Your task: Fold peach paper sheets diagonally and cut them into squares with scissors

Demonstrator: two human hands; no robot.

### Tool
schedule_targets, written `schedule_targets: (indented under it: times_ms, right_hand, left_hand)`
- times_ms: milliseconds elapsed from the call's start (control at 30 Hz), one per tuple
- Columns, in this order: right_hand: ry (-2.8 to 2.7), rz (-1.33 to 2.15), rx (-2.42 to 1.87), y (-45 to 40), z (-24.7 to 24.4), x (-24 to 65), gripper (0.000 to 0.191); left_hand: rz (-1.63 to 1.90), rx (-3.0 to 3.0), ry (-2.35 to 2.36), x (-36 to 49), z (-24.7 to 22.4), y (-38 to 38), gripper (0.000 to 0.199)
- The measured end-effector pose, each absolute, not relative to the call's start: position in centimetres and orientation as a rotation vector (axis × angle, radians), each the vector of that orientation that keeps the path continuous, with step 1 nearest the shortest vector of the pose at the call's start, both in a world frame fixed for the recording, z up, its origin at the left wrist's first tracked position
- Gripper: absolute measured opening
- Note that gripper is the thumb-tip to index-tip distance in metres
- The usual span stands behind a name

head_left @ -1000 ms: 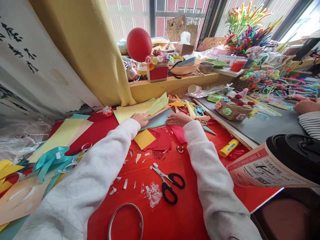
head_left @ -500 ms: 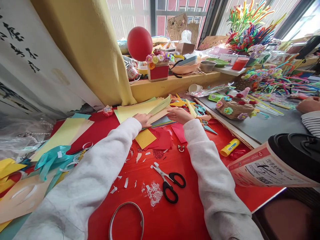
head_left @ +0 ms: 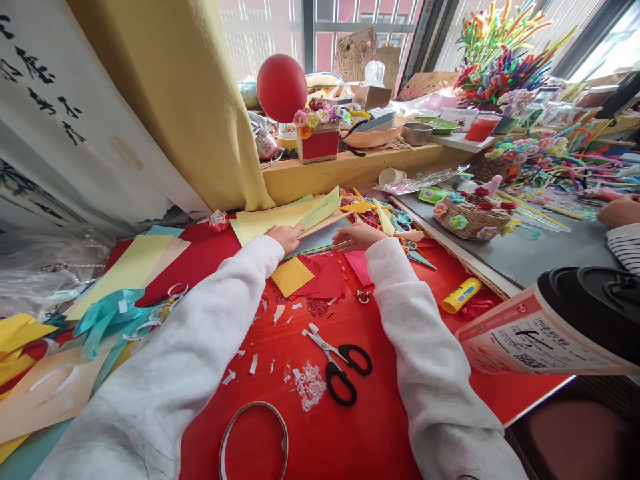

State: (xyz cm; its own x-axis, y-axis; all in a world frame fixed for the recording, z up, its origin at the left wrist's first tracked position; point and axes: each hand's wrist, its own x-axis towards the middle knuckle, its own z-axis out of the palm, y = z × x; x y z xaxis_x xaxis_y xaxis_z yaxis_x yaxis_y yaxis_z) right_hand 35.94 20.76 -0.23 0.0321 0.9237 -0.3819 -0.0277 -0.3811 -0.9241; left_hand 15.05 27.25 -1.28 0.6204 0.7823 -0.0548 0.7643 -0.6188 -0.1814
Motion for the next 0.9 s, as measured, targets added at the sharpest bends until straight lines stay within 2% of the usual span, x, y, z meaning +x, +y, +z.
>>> schedule_targets:
  times_ms: [133,333,633,700,800,900]
  right_hand:
    - [-1.080,1.494,-1.575,21.2,-0.7,35.8,0.025]
    - [-1.251,1.479,-1.607,21.8,-0.7,35.5,0.021]
    - [-1.263,1.324,-1.610,21.8,0.0,34.8,0.012]
    - [-1.232,1.298,-1.589,21.5,0.6,34.7,0.018]
    - [-1.186,1.358,-1.575,21.0,1.0,34.5,0.023]
    - [-1.140,1.469,-1.577,20.8,0.5,34.3,0.016]
  left_hand:
    - [0.220,-2.724,-1.272,15.0,-1.1,27.4,0.061]
    - [0.225,-2.733,-1.253,15.0,-1.3,27.5,0.065]
    - [0.238,-2.716,-1.259,15.3,-1.6,27.5,0.058]
    - [0.238,-2.706,-1.269,15.4,-1.6,27.3,0.058]
    - [0.238,-2.700,-1.284,15.4,-1.4,27.2,0.055]
    - [0.244,-2.704,-1.288,15.3,-1.2,27.3,0.052]
